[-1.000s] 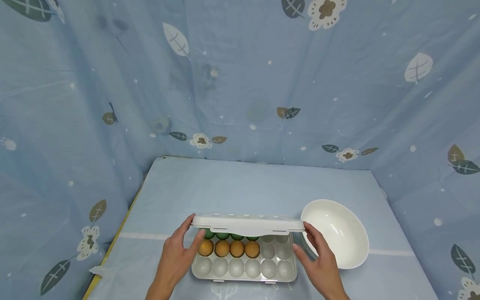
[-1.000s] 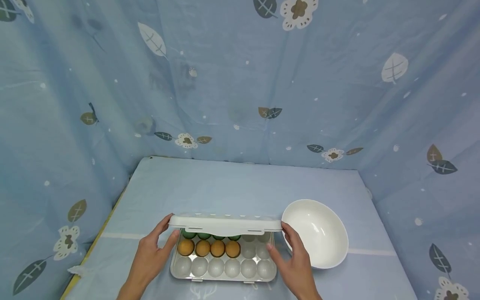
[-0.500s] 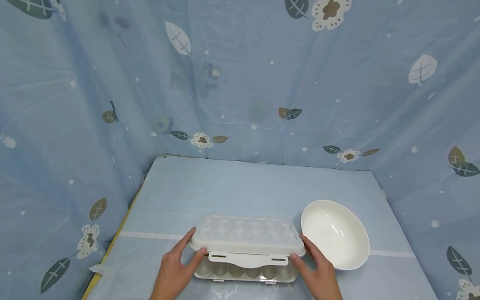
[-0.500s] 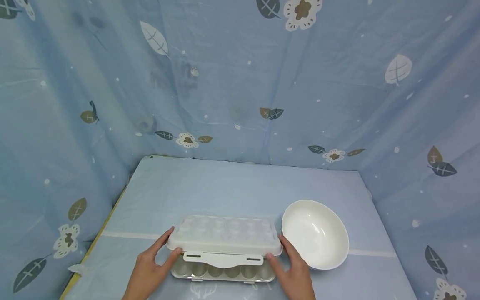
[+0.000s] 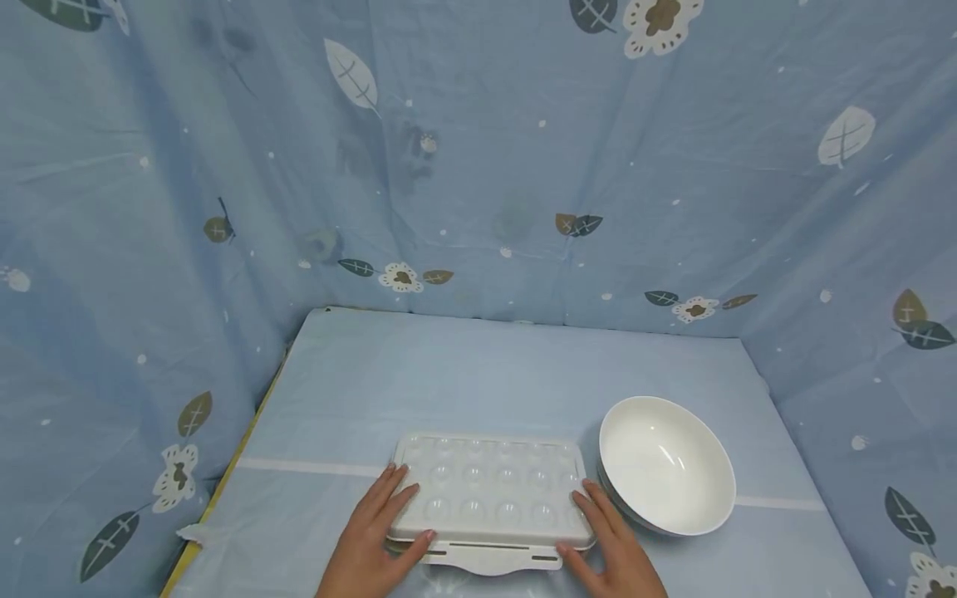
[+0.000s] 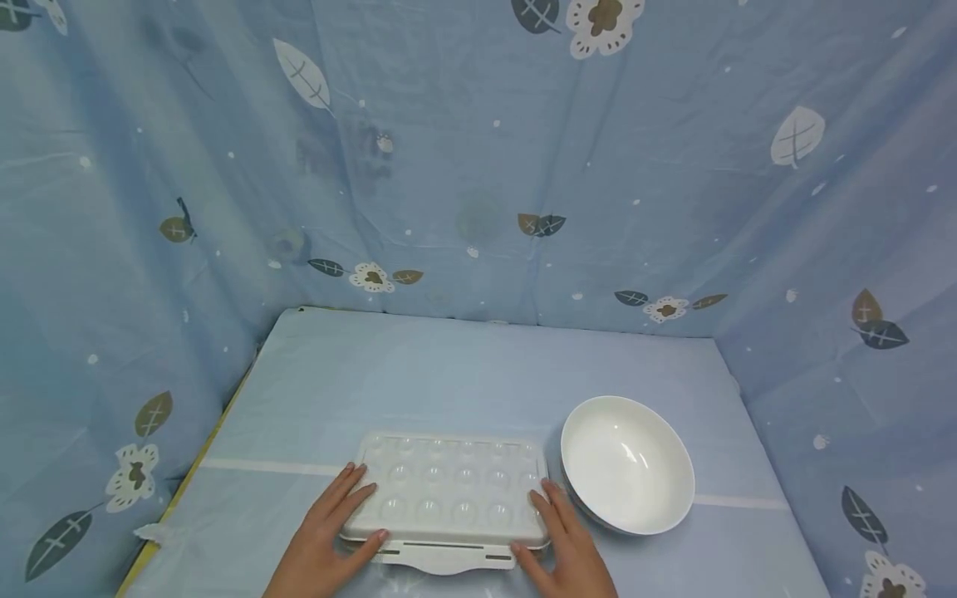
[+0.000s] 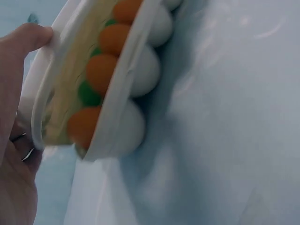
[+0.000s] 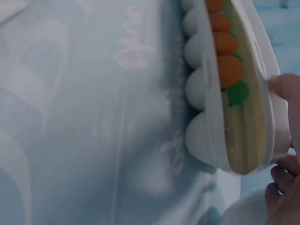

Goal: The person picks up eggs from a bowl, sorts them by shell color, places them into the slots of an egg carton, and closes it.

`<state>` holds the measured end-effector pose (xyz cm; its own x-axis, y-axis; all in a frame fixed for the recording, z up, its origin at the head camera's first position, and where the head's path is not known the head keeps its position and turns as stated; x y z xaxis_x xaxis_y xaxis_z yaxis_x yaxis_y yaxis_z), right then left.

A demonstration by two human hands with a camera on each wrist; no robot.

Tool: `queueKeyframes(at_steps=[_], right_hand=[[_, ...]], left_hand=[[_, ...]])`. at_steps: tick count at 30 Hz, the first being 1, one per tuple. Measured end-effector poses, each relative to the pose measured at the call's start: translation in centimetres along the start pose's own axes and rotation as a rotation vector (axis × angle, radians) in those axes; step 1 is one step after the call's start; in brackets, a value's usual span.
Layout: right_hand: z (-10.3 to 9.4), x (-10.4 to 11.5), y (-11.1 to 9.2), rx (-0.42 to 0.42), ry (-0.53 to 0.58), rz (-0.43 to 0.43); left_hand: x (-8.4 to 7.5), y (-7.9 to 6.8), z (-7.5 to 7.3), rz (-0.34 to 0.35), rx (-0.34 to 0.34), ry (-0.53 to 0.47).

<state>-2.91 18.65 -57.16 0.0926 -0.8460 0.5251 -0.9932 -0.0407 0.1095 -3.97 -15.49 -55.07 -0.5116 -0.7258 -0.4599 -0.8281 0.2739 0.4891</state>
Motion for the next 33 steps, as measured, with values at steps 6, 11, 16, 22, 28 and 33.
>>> queueKeyframes(at_steps=[6,11,16,22,28,33], right_hand=[[2.4,1.3,-0.4,-0.051,-0.179,-0.29],[3.6,2.1,-0.2,-0.076,-0.272,-0.399],[3.9,3.1,0.8,-0.008,-0.319,-0.442],[4.9,4.8,2.1,0.05,-0.366,-0.569],[5.8,5.6,3.2,0.042,-0.43,-0.655],[6.5,5.5,3.2,0.045,-0.44,-0.669]], left_hand=[[-1.8,0.6,1.9,0.2,0.071,0.1],[-2.7,0.9,3.4,0.199,0.231,0.188],[-3.1,1.4,4.0,0.214,0.328,0.211],[-3.1,2.0,5.6,0.263,0.381,0.279],[-2.8,2.4,6.8,0.295,0.388,0.349],[-2.6,2.0,7.1,0.306,0.386,0.402]])
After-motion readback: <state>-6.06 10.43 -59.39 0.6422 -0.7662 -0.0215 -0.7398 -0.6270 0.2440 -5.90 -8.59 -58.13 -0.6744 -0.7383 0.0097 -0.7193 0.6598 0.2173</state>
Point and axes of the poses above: each hand's wrist, its own y-axis towards the middle knuckle, its own z-axis out of the palm, x = y × z, the point moved 5 cm from there along y, towards the middle knuckle, and after that the axes turned 5 degrees about z, right-handed, at the moved point
